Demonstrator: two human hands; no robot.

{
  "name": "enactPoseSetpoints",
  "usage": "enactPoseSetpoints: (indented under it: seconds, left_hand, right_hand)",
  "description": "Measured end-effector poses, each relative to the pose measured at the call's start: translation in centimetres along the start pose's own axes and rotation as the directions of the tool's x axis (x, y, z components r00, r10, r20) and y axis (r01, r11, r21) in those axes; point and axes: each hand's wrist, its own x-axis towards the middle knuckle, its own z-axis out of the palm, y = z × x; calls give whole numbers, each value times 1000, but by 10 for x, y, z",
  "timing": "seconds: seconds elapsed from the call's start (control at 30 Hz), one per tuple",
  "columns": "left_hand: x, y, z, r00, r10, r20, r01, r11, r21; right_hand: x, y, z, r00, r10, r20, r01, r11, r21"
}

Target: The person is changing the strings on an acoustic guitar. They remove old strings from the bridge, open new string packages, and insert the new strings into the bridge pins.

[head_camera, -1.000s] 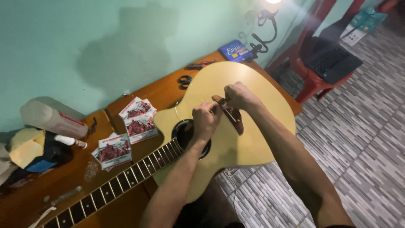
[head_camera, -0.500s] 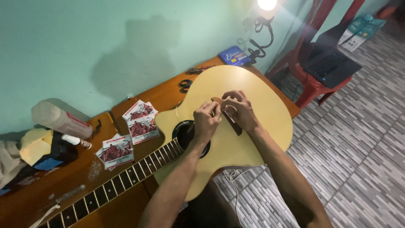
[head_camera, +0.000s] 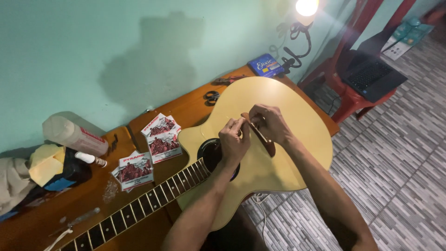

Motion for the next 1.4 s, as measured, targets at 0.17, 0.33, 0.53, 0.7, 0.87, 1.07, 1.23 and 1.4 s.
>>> enactPoseSetpoints:
  seconds: [0.17,0.33,0.53,0.7,0.87,1.07,1.23,1.4]
  left_hand:
    - [-3,-5,2,998,32,-49,-30,998,49]
    - [-6,-8,3,996,58,-69,-51,994,99]
    - [-4,-9,3,995,21,-93,-16,998,61]
    - [1,3,-5,996,19,-85,-14,998,61]
    - [-3,-5,5,993,16,-120,-8,998,64]
    - [27,-4,-35,938,-304,166,299,953,53]
    - [78,36,-141,749,-371,549,344,926,156]
    - [113,89,-251,493,-400,773,85,906,414]
  right_hand:
    - [11,-3,0,996,-78,49,80,996,-31]
    - [20,-23,-16,985,-120,123,128,990,-56]
    - [25,-7,-18,965,-164,203,193,972,-131]
    - [22,18,-11,961,-180,210,217,962,-167]
    - [28,-40,-42,987,-97,130,109,990,-85]
    - [3,-42,-40,999,-30,11,29,993,116]
    - [-19,-30,-22,996,-75,-48,84,975,207]
    - [-28,-29,-11,1000,-31,6,29,986,163]
